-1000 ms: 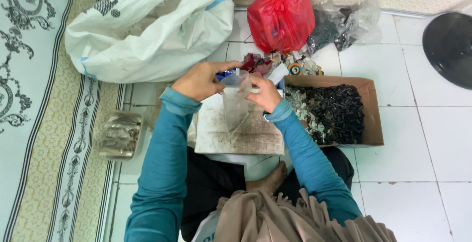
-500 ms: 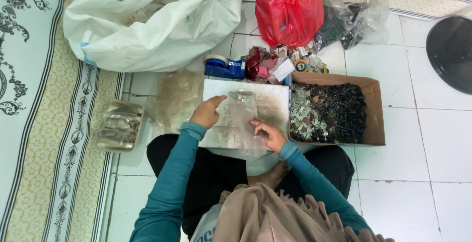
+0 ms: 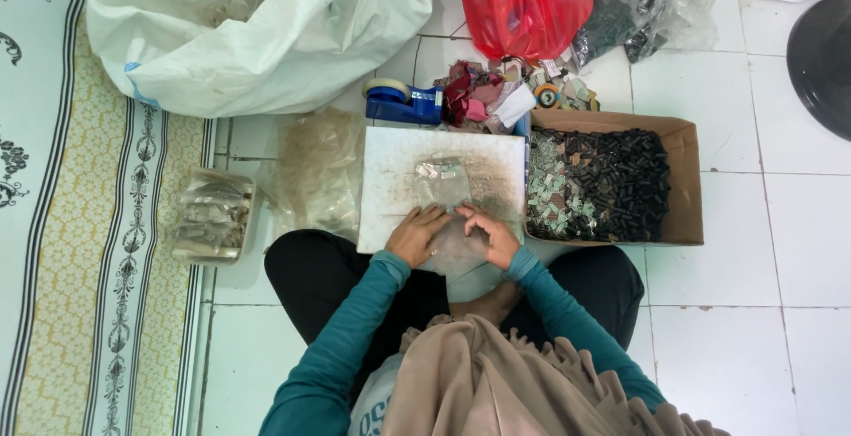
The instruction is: The person sits on the floor and picks small green and black plastic parts from a cardboard box, placing them into a clear plastic bag. After filling the bag, they fold the top and set it aside. The person then wipes the white board with a red cloth and resumes picking parts from the box.
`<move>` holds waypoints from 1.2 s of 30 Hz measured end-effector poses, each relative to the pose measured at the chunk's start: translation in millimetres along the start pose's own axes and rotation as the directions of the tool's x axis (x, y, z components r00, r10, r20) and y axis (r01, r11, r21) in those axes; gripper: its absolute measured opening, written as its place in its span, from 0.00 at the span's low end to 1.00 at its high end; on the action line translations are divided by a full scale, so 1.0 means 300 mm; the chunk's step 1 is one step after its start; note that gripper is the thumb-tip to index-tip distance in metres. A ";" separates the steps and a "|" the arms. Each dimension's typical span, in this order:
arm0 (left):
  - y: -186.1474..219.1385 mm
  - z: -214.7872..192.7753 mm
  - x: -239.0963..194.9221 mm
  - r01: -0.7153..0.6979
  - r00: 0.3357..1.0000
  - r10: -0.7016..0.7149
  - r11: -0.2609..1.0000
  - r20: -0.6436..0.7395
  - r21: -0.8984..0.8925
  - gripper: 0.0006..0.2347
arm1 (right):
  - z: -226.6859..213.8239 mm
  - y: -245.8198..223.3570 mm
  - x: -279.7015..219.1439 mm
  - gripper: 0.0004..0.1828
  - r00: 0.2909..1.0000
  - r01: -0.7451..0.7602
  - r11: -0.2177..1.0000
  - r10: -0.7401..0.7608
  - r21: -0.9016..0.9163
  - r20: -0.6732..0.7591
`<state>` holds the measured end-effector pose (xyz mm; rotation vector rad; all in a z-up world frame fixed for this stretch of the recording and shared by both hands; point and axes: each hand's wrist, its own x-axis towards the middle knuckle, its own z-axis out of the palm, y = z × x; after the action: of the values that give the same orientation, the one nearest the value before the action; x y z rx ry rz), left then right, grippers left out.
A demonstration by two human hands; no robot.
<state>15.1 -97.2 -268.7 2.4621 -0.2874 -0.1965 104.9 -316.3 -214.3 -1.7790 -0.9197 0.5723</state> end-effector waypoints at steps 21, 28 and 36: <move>0.021 0.059 0.022 0.569 0.671 -0.729 0.622 -0.133 -0.538 0.18 | 0.150 0.133 0.060 0.36 0.816 -0.349 0.934 0.264 -0.074 -0.515; 0.108 -0.025 0.015 0.596 0.685 -0.717 0.653 -0.128 -0.468 0.17 | 0.129 0.102 0.106 0.21 0.818 -0.261 0.965 0.207 -0.025 -0.536; 0.201 0.029 -0.012 0.205 0.807 -0.171 0.979 -0.565 -0.004 0.24 | 0.150 0.253 0.058 0.24 0.875 -0.258 0.876 0.032 -0.408 -0.484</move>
<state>0.3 -147.7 -238.0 2.4722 0.2156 0.4663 106.8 -292.1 -300.9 -2.3006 -0.6069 -0.0105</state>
